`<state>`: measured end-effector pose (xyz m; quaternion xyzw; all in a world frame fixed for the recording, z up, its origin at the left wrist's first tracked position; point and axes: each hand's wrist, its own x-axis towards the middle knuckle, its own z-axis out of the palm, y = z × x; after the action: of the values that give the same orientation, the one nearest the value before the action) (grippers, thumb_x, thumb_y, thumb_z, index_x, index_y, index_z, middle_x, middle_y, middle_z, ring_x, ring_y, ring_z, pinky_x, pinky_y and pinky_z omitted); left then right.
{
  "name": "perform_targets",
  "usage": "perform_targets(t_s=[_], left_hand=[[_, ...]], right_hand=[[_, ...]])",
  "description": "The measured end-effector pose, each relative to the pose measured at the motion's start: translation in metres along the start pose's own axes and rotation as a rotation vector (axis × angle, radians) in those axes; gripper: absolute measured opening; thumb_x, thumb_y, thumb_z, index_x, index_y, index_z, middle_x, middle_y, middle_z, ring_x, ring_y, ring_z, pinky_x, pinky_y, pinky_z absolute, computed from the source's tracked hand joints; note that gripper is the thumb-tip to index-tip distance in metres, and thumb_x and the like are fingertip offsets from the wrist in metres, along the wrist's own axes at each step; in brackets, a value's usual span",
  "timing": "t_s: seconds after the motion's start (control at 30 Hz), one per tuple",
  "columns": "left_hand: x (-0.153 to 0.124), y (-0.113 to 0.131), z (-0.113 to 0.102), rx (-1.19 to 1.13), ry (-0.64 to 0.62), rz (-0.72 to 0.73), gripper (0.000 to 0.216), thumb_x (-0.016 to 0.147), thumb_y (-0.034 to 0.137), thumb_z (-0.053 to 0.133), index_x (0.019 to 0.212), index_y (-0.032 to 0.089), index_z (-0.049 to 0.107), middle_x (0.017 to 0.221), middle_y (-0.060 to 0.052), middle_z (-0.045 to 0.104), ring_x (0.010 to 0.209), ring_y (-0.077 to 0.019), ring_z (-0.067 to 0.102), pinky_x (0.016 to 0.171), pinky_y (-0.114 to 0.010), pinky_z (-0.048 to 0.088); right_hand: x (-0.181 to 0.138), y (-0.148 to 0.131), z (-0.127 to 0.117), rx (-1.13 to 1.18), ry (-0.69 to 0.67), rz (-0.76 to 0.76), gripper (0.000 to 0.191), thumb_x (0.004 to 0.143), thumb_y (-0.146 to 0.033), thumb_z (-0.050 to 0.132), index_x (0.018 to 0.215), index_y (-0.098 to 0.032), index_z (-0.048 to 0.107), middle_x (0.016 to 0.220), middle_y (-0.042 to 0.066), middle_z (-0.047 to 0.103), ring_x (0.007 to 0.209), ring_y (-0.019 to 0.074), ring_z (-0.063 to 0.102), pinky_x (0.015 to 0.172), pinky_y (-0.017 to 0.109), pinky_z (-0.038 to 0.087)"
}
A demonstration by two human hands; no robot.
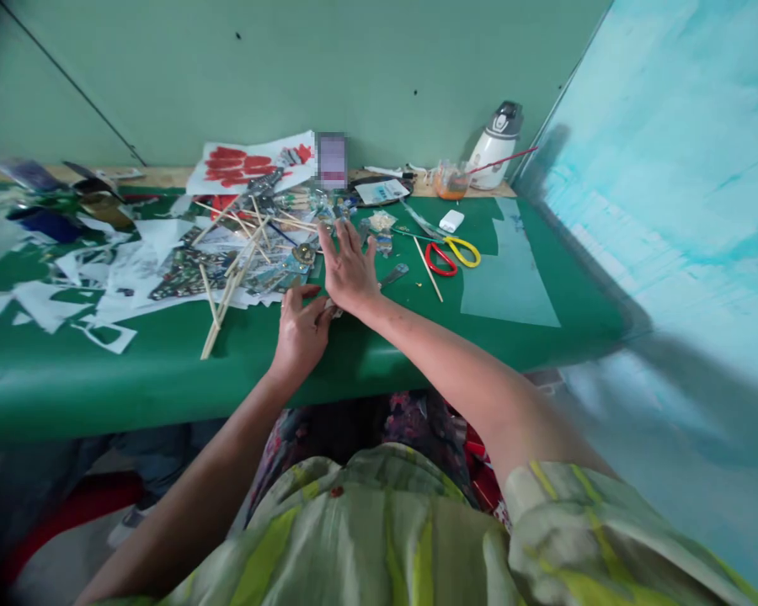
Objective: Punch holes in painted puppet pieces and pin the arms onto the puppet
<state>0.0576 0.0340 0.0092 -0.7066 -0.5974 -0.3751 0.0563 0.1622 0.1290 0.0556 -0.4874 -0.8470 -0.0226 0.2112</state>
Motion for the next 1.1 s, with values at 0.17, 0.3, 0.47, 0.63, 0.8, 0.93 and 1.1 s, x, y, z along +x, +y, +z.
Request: perform_targets(t_s=[0.17, 0.3, 0.47, 0.63, 0.8, 0.93, 1.1], left_hand=[[0.001, 0.000, 0.001, -0.053, -0.002, -0.001, 0.021, 0.092, 0.023, 0.045, 0.095, 0.016, 0.065, 0.127, -0.018, 0.056, 0.122, -0.0283, 0.050, 0.101, -0.051, 0.043], [0.003, -0.001, 0.002, -0.079, 0.012, 0.005, 0.024, 0.093, 0.026, 0.044, 0.093, 0.015, 0.066, 0.121, -0.018, 0.062, 0.120, -0.0283, 0.054, 0.101, -0.051, 0.044], [0.003, -0.005, 0.003, -0.061, 0.037, 0.021, 0.022, 0.092, 0.027, 0.047, 0.093, 0.014, 0.065, 0.123, -0.020, 0.062, 0.121, -0.0287, 0.055, 0.102, -0.049, 0.045], [0.001, -0.005, 0.005, -0.055, 0.047, 0.009, 0.018, 0.090, 0.026, 0.050, 0.093, 0.015, 0.064, 0.127, -0.019, 0.060, 0.123, -0.0282, 0.054, 0.104, -0.047, 0.044], [0.002, -0.003, 0.002, -0.055, 0.031, -0.007, 0.018, 0.091, 0.026, 0.049, 0.093, 0.015, 0.064, 0.127, -0.018, 0.061, 0.123, -0.0279, 0.054, 0.104, -0.048, 0.044], [0.003, -0.001, 0.000, -0.068, 0.017, -0.021, 0.019, 0.091, 0.028, 0.049, 0.093, 0.017, 0.064, 0.127, -0.016, 0.061, 0.123, -0.0275, 0.054, 0.103, -0.049, 0.044], [0.002, 0.000, 0.000, -0.087, 0.011, -0.029, 0.020, 0.091, 0.028, 0.048, 0.095, 0.017, 0.064, 0.128, -0.016, 0.060, 0.122, -0.0279, 0.054, 0.104, -0.050, 0.043]], right_hand=[[-0.006, -0.003, -0.004, -0.011, 0.015, 0.016, 0.057, 0.093, -0.018, 0.028, 0.150, -0.019, 0.023, 0.155, 0.014, 0.027, 0.143, 0.0305, 0.015, 0.109, 0.058, 0.023], [-0.008, -0.006, -0.003, -0.002, 0.120, 0.008, 0.052, 0.095, -0.021, 0.028, 0.147, -0.016, 0.030, 0.148, 0.013, 0.039, 0.138, 0.0266, 0.026, 0.108, 0.050, 0.028], [-0.003, 0.006, -0.004, 0.092, 0.184, 0.146, 0.044, 0.097, -0.022, 0.028, 0.139, -0.019, 0.042, 0.135, 0.008, 0.054, 0.124, 0.0209, 0.045, 0.101, 0.036, 0.039], [0.010, 0.081, -0.023, 0.149, 0.244, 0.314, 0.044, 0.095, -0.010, 0.022, 0.127, -0.012, 0.053, 0.125, 0.013, 0.060, 0.118, 0.0210, 0.051, 0.102, 0.036, 0.038], [0.007, 0.137, -0.033, 0.373, 0.151, 0.270, 0.044, 0.090, -0.008, 0.027, 0.116, -0.014, 0.062, 0.109, 0.010, 0.068, 0.105, 0.0215, 0.060, 0.094, 0.038, 0.044], [-0.003, 0.131, -0.027, 0.392, -0.168, 0.012, 0.043, 0.083, -0.007, 0.037, 0.110, -0.020, 0.068, 0.115, 0.007, 0.068, 0.106, 0.0238, 0.058, 0.095, 0.041, 0.043], [-0.003, 0.122, -0.021, 0.193, -0.447, -0.177, 0.064, 0.065, -0.001, 0.050, 0.122, -0.026, 0.063, 0.133, 0.003, 0.057, 0.114, 0.0277, 0.050, 0.097, 0.043, 0.041]])
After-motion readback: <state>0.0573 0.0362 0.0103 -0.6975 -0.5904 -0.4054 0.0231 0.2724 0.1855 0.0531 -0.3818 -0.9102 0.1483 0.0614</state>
